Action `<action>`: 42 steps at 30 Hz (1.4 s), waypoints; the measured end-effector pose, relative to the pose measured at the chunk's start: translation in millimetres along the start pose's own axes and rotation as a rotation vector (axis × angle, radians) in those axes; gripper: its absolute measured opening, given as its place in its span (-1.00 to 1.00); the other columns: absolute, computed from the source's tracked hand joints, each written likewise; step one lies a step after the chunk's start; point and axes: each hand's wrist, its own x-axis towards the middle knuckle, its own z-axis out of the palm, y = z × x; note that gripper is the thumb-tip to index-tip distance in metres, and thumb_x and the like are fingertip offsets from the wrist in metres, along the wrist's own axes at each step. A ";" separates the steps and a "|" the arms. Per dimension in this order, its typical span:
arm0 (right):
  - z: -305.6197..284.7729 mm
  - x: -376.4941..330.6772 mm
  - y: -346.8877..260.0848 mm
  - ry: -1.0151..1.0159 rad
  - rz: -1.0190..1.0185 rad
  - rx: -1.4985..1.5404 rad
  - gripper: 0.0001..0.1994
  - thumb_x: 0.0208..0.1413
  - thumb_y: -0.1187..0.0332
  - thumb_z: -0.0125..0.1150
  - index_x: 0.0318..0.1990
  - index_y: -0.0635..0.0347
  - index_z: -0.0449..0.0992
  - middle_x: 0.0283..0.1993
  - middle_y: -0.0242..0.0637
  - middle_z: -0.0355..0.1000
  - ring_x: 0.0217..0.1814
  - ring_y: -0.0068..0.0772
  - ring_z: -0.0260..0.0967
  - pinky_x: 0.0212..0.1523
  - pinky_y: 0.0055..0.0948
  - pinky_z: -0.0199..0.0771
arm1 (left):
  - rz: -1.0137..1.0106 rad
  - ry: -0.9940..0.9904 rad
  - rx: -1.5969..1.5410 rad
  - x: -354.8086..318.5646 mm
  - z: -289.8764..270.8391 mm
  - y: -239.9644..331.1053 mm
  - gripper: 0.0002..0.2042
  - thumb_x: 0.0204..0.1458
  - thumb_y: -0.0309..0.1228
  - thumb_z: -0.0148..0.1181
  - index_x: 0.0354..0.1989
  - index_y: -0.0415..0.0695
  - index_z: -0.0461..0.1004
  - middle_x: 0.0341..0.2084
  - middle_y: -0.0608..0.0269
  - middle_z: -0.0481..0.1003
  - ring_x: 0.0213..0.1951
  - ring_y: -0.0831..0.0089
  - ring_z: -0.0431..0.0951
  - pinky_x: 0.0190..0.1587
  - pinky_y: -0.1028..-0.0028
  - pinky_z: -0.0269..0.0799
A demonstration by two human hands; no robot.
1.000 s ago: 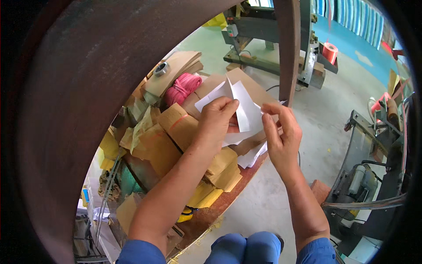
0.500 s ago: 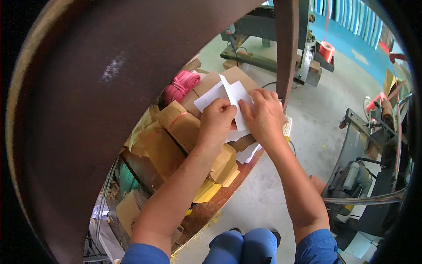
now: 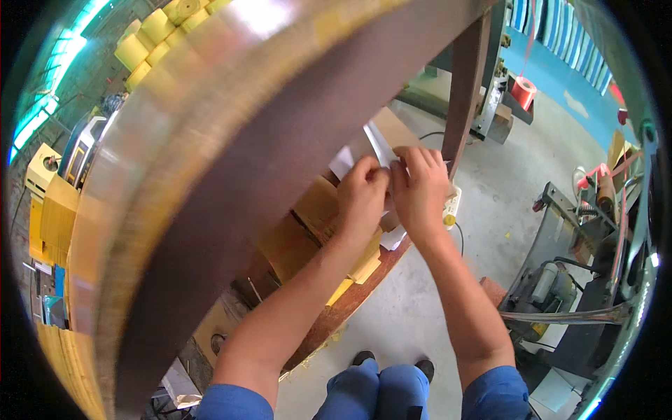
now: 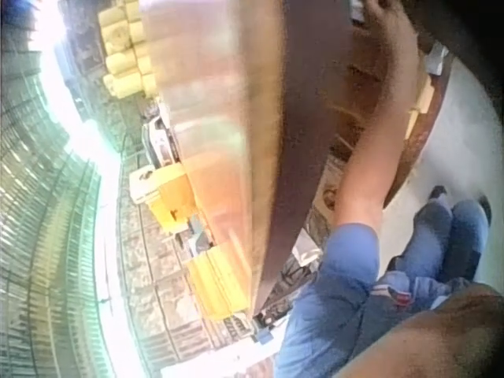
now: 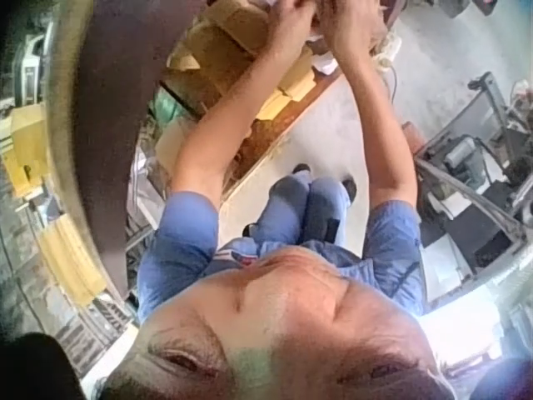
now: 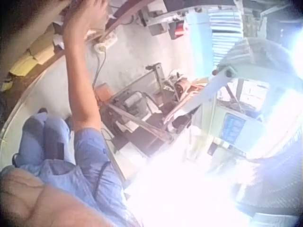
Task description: The recorder prepares stacks of yellow paper with white labels and uses a strapping machine to bundle them.
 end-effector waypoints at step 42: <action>-177.3 140.4 -166.3 -0.277 0.825 0.513 -0.91 0.12 0.50 0.13 -0.23 0.28 0.49 -0.38 -0.43 0.44 -0.35 -0.63 0.33 -0.31 -0.56 0.33 | 0.384 -0.101 -0.539 -51.6 -100.3 503.0 -0.51 0.15 -0.66 -0.03 0.30 -0.27 0.24 -0.12 0.22 0.46 -0.10 0.54 0.46 0.03 0.50 0.37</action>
